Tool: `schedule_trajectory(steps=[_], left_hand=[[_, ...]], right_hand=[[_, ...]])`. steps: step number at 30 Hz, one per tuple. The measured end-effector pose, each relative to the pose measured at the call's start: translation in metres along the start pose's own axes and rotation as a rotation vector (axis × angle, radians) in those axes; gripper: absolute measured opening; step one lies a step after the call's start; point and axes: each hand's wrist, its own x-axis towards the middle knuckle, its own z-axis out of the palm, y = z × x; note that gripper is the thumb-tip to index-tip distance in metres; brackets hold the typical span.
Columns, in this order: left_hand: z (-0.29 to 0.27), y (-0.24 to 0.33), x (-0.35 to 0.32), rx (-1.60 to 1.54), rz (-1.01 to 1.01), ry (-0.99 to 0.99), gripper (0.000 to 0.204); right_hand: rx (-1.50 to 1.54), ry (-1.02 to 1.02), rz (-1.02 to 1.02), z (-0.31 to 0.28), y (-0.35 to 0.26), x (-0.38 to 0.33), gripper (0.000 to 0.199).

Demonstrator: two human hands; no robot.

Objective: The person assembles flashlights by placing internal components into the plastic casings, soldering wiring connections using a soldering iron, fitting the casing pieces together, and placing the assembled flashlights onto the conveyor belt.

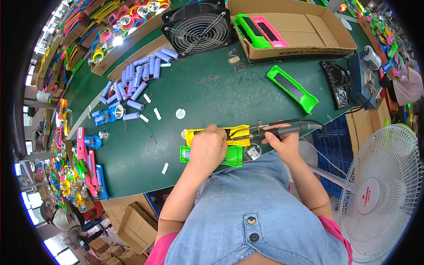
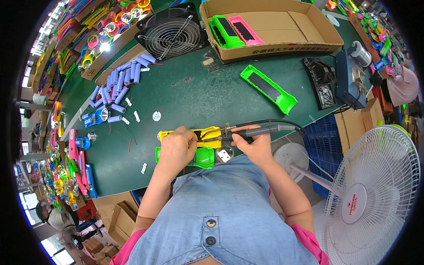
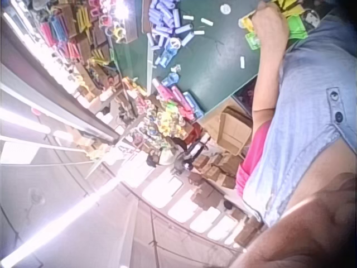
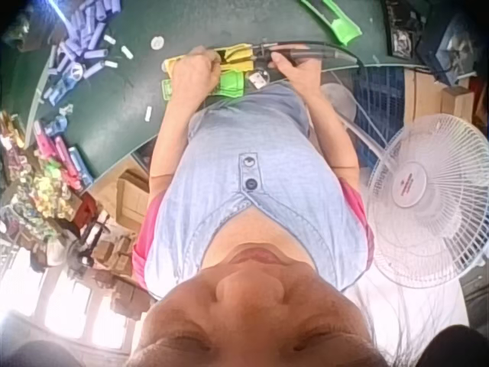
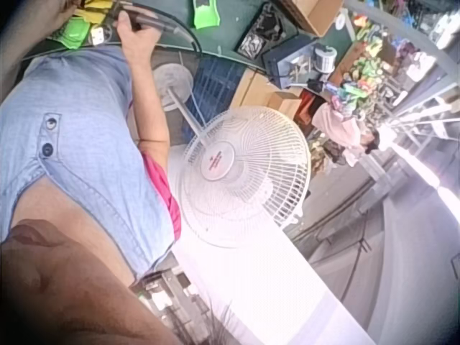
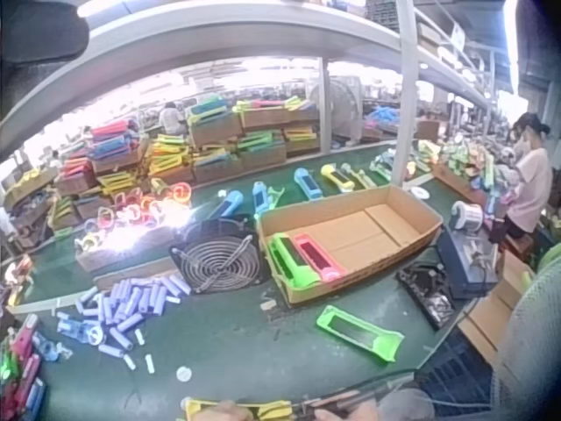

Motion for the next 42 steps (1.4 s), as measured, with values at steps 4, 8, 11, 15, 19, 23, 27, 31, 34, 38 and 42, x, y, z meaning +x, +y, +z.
schedule_trajectory(steps=[4,8,11,15,19,23,27,31,34,38,42], left_hand=[[0.002,0.001,0.000,0.029,0.002,0.006,0.002],[0.001,0.003,0.001,0.043,-0.004,0.002,0.003],[0.000,0.004,0.001,0.045,-0.002,0.001,0.003],[0.002,0.003,-0.001,0.068,-0.004,-0.001,0.003],[0.000,0.006,0.000,0.052,-0.015,-0.001,0.004],[0.000,0.005,-0.002,0.051,-0.021,-0.003,0.005],[-0.006,0.006,-0.005,0.075,-0.021,-0.061,0.007],[-0.034,0.009,-0.013,-0.046,0.122,-0.081,0.014],[-0.048,0.005,-0.026,-0.120,0.221,-0.158,0.021],[-0.013,-0.012,-0.045,-0.064,0.375,-0.045,0.022],[0.013,-0.012,-0.052,-0.125,0.384,0.325,0.021]], right_hand=[[-0.001,0.016,0.027,0.001,-0.003,-0.004,0.017],[-0.152,-0.009,-0.115,0.001,-0.008,-0.012,0.020],[-0.131,-0.003,-0.186,0.006,-0.016,-0.029,0.026],[-0.480,-0.200,-0.380,0.019,-0.028,-0.030,0.042],[-0.581,-0.290,-0.400,0.040,-0.010,-0.028,0.068],[-0.684,-0.365,-0.426,0.040,-0.003,-0.025,0.076],[-0.628,-0.365,-0.481,0.041,-0.002,-0.023,0.075],[-0.644,-0.371,-0.461,0.034,-0.005,-0.015,0.074],[-0.642,-0.431,-0.425,0.024,-0.015,0.002,0.075],[-0.677,-0.489,-0.509,0.021,-0.022,0.021,0.078],[-0.702,-0.492,-0.451,0.021,-0.025,0.020,0.080]])
